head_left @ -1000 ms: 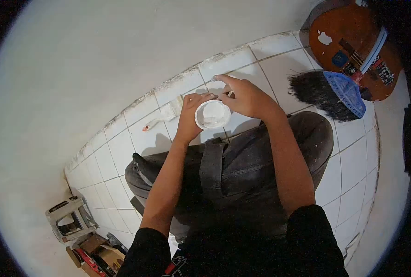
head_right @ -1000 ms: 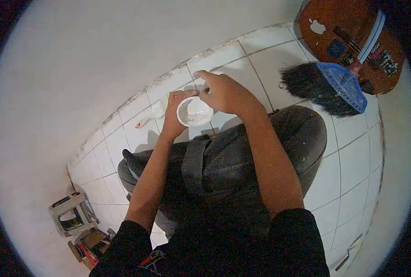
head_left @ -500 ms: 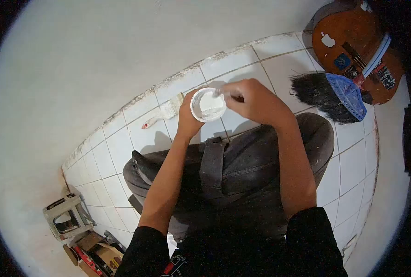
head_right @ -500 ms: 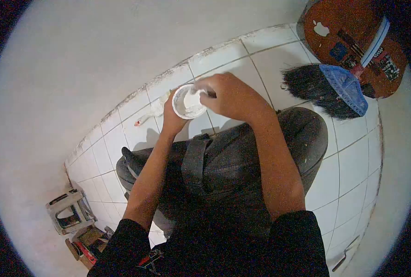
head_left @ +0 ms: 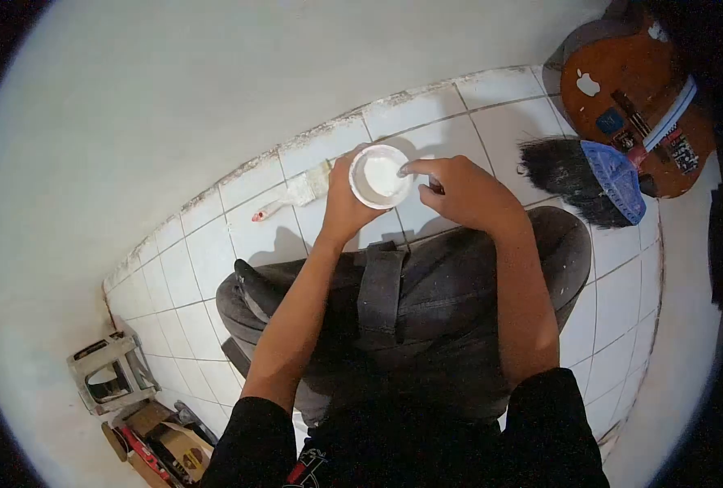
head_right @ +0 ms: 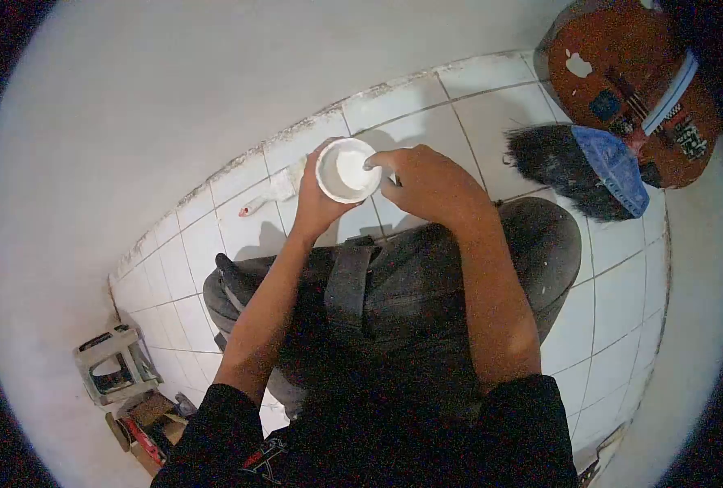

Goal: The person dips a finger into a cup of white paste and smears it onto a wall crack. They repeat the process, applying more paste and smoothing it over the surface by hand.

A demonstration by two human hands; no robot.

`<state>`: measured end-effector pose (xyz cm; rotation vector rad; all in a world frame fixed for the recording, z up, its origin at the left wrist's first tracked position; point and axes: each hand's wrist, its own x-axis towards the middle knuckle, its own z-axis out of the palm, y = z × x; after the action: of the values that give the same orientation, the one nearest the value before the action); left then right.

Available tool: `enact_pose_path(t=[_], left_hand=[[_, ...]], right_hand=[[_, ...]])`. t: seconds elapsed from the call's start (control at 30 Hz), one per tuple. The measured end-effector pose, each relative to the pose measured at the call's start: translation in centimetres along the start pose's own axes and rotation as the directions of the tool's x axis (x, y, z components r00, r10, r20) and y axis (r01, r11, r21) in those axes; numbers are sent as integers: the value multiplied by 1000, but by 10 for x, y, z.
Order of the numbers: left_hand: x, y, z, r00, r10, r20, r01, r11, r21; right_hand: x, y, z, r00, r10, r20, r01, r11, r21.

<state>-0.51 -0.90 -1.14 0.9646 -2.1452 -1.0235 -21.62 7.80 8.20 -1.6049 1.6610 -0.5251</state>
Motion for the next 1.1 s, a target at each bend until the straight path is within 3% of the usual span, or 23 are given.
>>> enact_pose_path(t=[0.03,0.13,0.27,0.43,0.5,0.57,0.93,0.97,1.03,1.1], left_hand=[[3,7,-4,995,88,40,-91,990,110],[1,9,-2,993,87,82,-103,968,228],[0,8,1,997,75,16,-75,997,11],[0,2,0,998,51,35,-53,998,44],[0,1,0,998,35,44,-37,999,40],[-1,0,0,997,55,50,-62,986,154],[0,2,0,997,77,-2,-77,993,85],[1,6,-1,993,113,-27,-111,992,59],[4,13,-1,996,87,-20,-87,996,-9],[6,14,-3,998,65,-13,-66,995,-73]], right_hand=[[0,0,-1,1000,8,0,-8,1000,-4],[0,-2,-1,999,46,20,-46,999,-6],[2,4,5,999,-34,-11,34,999,8],[0,-3,5,996,10,93,-7,1000,-30],[0,-1,9,997,-28,74,31,999,-44],[0,3,13,996,-65,55,69,996,-57],[3,7,16,987,-159,1,158,986,-56],[2,6,14,988,-155,-1,154,986,-58],[-1,-10,3,994,20,107,-8,994,-111],[-1,-9,2,995,21,101,-9,993,-119]])
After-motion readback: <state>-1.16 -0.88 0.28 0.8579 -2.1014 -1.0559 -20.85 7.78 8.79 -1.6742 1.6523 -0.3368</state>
